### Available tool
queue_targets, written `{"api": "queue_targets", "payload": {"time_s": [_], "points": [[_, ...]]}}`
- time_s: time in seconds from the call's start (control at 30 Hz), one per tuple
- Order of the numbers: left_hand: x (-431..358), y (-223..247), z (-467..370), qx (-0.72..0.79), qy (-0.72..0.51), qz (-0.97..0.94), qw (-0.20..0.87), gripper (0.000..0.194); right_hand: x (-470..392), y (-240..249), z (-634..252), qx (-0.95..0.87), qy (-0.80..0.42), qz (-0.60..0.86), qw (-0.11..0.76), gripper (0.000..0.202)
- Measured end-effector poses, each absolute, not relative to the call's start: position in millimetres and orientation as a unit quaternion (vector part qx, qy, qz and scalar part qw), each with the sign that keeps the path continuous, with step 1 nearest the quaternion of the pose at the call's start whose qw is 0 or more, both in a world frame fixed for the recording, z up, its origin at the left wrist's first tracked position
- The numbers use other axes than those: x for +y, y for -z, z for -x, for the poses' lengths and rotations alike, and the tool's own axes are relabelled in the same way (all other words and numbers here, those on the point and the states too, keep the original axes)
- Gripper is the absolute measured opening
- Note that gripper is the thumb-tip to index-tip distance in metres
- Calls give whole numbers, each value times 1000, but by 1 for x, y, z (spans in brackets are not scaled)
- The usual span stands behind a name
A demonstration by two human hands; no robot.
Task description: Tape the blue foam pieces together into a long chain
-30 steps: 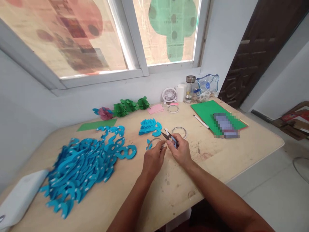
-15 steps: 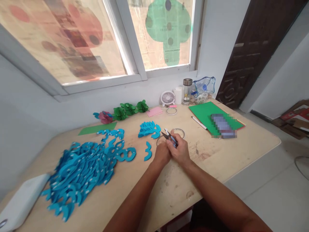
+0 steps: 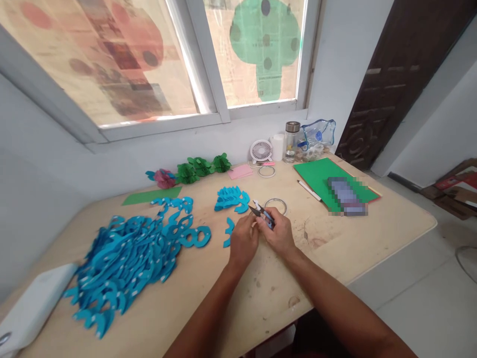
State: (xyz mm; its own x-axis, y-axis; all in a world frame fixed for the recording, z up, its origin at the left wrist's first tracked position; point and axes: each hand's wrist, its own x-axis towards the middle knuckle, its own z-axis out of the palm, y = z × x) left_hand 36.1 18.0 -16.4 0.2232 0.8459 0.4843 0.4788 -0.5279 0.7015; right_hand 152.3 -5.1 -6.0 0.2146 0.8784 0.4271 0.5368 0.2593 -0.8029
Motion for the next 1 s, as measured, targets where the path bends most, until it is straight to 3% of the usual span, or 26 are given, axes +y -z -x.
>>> {"api": "queue_targets", "payload": {"time_s": [0.17,0.37,0.83,1.0], "points": [[10,5,-6,494,-561,-537,391,26,-7,10,-147,-685,-152,564,434,21],[9,6,10,496,-558,-455,486,25,-8,20,-141,-753,-141,528,367,22],[15,20,17,479,-561,-449,504,15,-6,25,-138,-792,-139,515,296,21],[14,21,19,480,-554,-507,455,13,-5,24,-137,-786,-146,524,296,21]]}}
